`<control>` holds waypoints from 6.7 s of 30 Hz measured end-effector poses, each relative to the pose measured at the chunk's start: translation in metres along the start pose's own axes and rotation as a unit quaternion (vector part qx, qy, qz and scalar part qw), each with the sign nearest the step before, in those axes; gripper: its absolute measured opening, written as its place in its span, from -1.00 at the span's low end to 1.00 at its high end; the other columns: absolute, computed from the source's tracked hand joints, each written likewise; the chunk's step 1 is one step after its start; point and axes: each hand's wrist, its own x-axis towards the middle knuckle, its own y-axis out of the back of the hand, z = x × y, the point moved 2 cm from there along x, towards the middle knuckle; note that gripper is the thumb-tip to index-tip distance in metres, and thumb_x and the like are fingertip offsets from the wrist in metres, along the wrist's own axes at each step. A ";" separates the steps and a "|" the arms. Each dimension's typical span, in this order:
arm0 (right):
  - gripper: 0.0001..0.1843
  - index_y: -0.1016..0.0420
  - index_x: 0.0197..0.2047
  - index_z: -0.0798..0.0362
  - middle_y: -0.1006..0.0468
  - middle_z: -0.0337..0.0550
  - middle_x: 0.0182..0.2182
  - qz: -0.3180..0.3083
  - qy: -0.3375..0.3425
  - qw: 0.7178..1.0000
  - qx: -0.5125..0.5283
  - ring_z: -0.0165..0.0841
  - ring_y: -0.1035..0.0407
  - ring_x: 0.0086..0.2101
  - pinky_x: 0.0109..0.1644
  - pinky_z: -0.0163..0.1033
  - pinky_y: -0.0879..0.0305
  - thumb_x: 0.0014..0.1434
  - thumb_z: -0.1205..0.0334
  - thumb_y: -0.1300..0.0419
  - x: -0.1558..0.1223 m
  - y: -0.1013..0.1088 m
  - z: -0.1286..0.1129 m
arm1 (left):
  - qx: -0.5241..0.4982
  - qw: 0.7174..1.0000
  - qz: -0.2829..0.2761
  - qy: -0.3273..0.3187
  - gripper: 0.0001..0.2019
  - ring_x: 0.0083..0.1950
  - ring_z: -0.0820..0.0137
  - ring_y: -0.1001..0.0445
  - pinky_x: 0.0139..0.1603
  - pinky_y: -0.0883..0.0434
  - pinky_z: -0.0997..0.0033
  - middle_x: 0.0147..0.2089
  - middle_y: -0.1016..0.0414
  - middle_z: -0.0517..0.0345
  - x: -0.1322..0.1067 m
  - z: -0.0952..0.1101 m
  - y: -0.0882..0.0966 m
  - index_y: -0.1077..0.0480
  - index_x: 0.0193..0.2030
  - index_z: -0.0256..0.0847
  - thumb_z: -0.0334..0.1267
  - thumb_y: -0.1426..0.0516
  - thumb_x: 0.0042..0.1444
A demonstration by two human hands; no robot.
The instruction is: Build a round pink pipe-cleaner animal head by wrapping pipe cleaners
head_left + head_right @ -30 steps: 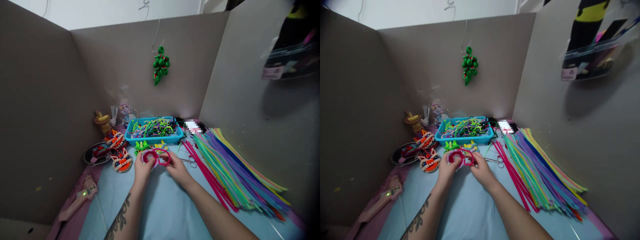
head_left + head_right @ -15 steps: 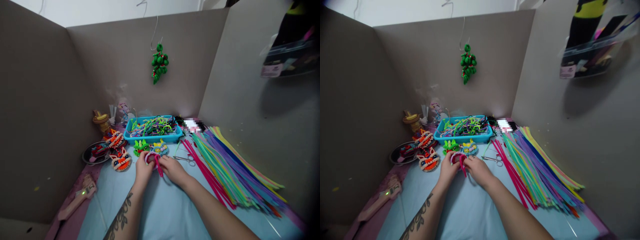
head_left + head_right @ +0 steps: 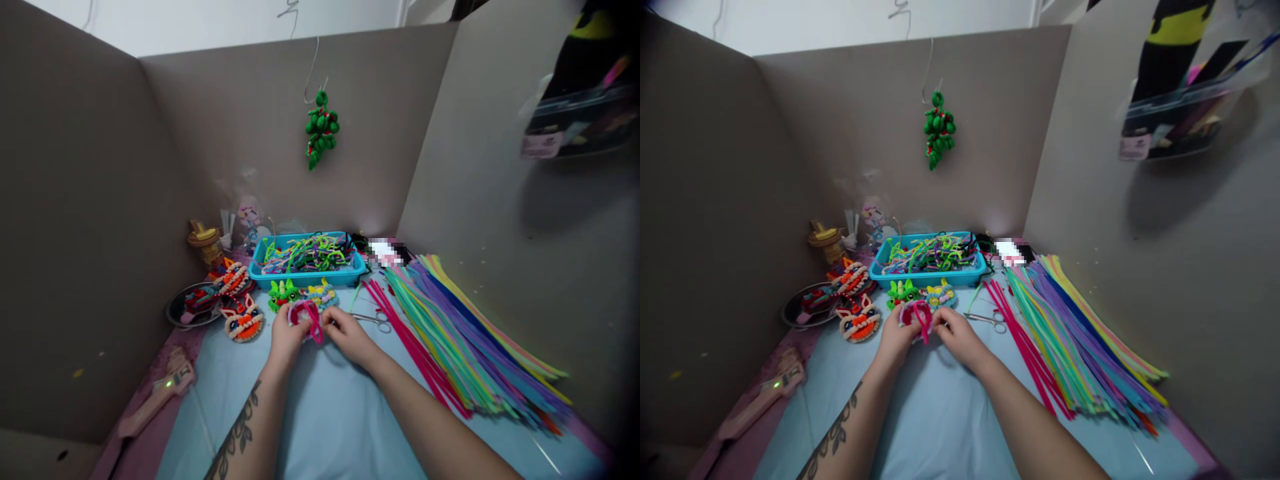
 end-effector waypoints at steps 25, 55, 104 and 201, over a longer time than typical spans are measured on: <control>-0.78 -0.38 -0.36 0.07 -0.24 -0.34 -0.60 0.089 -0.047 0.994 0.034 -0.46 -0.13 -0.57 -0.50 -0.36 -0.05 0.05 0.07 -0.16 -0.004 -0.001 -0.004 | 0.023 0.999 0.031 -0.036 -0.67 -0.38 0.41 -0.42 -0.36 -0.34 0.48 -0.37 -0.47 0.22 -0.001 0.006 0.003 -0.35 -0.21 -0.22 -0.34 -0.21 -0.20; -0.86 -0.46 -0.37 0.04 -0.45 -0.15 -0.39 0.170 0.102 0.962 -0.188 -0.28 -0.34 -0.27 -0.15 -0.19 -0.26 0.10 0.42 -0.11 -0.005 0.013 -0.018 | 0.185 0.964 -0.026 -0.189 -0.79 -0.27 0.33 -0.44 -0.22 -0.32 0.39 -0.29 -0.51 0.13 -0.018 0.025 -0.006 -0.41 -0.24 -0.16 -0.44 -0.07 -0.03; -0.78 -0.38 -0.46 0.03 -0.36 -0.31 -0.59 0.191 -0.039 0.959 0.206 -0.44 -0.18 -0.56 -0.46 -0.32 -0.15 0.03 0.06 -0.23 0.004 0.016 0.010 | 0.191 0.960 -0.121 -0.165 -0.85 -0.33 0.40 -0.41 -0.31 -0.30 0.48 -0.37 -0.48 0.17 -0.015 0.028 -0.007 -0.41 -0.32 -0.24 -0.44 -0.07 -0.04; -0.85 -0.41 -0.44 0.03 -0.47 -0.06 -0.36 0.115 0.045 0.867 -0.483 -0.19 -0.29 -0.26 -0.19 -0.14 -0.15 0.12 0.40 -0.10 -0.007 -0.007 -0.022 | 0.542 0.792 -0.125 -0.251 -0.78 -0.23 0.26 -0.38 -0.27 -0.18 0.32 -0.38 -0.48 0.07 -0.029 0.041 -0.012 -0.45 -0.46 -0.18 -0.28 -0.05 0.13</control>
